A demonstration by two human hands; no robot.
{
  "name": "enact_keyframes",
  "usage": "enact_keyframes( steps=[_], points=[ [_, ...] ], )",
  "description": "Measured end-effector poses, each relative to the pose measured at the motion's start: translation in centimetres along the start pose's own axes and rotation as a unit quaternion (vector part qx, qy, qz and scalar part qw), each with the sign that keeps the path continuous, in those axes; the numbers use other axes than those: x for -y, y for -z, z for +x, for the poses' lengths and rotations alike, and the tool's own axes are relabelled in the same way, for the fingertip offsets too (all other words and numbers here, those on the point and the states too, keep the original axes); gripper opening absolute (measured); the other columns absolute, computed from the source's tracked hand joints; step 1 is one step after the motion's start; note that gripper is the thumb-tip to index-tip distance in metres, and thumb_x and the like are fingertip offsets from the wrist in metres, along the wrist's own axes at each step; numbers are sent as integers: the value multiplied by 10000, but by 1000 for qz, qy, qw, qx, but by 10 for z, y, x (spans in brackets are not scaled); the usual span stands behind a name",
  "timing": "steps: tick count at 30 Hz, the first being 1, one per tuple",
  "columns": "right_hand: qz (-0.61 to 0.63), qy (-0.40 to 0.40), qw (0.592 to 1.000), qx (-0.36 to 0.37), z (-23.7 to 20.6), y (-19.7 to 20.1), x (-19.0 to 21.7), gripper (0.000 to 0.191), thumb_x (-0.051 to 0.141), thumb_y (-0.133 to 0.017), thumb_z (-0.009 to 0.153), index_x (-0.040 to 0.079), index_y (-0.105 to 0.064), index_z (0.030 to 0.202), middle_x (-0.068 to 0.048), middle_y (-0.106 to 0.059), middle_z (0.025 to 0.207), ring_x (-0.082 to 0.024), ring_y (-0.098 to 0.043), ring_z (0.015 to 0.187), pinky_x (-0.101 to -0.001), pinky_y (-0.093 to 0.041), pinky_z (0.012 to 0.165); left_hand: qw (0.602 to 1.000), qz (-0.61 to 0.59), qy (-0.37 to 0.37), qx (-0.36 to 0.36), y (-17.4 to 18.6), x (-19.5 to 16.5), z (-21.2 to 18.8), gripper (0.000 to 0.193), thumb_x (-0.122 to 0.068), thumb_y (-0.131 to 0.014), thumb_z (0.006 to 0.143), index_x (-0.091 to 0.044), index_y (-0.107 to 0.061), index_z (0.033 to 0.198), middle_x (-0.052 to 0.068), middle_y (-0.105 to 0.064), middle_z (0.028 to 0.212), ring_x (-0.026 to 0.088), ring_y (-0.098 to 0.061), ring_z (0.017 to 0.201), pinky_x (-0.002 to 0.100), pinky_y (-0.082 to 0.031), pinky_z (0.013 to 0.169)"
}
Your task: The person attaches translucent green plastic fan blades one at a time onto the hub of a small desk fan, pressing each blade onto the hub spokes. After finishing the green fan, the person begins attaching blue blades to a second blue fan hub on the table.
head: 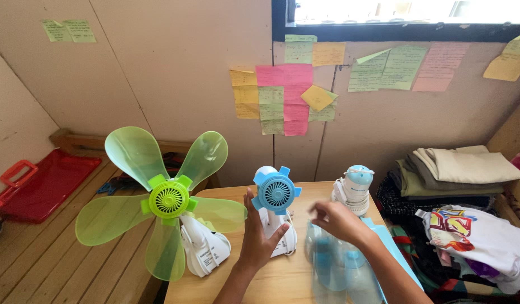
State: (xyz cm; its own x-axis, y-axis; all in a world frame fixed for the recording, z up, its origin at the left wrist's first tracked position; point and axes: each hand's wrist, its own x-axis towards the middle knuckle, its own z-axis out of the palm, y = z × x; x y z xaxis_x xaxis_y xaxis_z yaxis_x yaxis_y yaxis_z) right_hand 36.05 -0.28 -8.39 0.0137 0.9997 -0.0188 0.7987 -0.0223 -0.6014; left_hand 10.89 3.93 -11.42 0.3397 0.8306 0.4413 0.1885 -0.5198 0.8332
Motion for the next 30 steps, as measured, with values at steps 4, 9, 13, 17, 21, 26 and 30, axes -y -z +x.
enact_keyframes(
  steps=[4, 9, 13, 17, 21, 26, 30],
  points=[
    [-147, -58, 987, 20, -26, 0, -10, 221, 331, -775, 839, 119, -749, 895, -82, -786, 929, -261, -737, 914, -405, -574, 839, 999, 20, -23, -40, -9, -9, -10, 1181, -321, -772, 881, 0, 114, 1592, 298, 27, 1687, 460, -81, 1556, 525, -163, 1219],
    [-267, -99, 958, 7, -44, -1, -6, 339, 466, -792, 818, 130, -755, 846, -47, -682, 1047, -282, -553, 1165, -450, -479, 944, 998, 21, -33, -50, -21, -19, -36, 1087, -236, -766, 900, 6, 30, 1599, 287, 2, 1690, 456, -46, 1579, 523, -106, 1240],
    [-278, -129, 951, 39, -45, -3, -3, 424, 533, -808, 802, 122, -749, 885, -73, -625, 1130, -294, -501, 1217, -435, -454, 1003, 996, -10, -49, -68, -27, -27, -54, 1041, -161, -760, 881, 24, -20, 1591, 299, -62, 1661, 456, -123, 1543, 509, -154, 1216],
    [-236, -118, 963, 50, -44, -7, -11, 425, 518, -825, 780, 109, -774, 885, -90, -623, 1127, -302, -510, 1193, -406, -475, 1017, 990, -15, -81, -112, -27, -30, -64, 850, -90, -774, 843, 3, -247, 1504, 249, -309, 1495, 403, -360, 1412, 482, -301, 1163],
    [-209, -118, 970, 47, -42, -13, -25, 383, 461, -826, 784, 95, -783, 889, -92, -611, 1150, -311, -505, 1196, -415, -484, 1015, 980, -27, -130, -148, -25, -33, -64, 730, -59, -780, 836, -13, -332, 1411, 228, -316, 1383, 379, -404, 1323, 480, -359, 1117],
    [-125, -118, 983, 58, -37, -18, -46, 381, 435, -815, 819, 67, -781, 909, -100, -614, 1113, -290, -506, 1165, -406, -472, 1009, 958, 54, -199, -199, -13, -45, -49, 759, -98, -834, 798, -65, -350, 1382, 204, -334, 1358, 372, -380, 1312, 479, -359, 1106],
    [-5, -104, 992, 66, -28, -17, -61, 387, 416, -765, 896, 31, -725, 895, -104, -603, 984, -240, -550, 973, -380, -485, 855, 947, 63, -235, -209, 0, -59, -30, 773, -126, -833, 798, -99, -329, 1384, 215, -307, 1449, 395, -326, 1432, 519, -319, 1189]
  ],
)
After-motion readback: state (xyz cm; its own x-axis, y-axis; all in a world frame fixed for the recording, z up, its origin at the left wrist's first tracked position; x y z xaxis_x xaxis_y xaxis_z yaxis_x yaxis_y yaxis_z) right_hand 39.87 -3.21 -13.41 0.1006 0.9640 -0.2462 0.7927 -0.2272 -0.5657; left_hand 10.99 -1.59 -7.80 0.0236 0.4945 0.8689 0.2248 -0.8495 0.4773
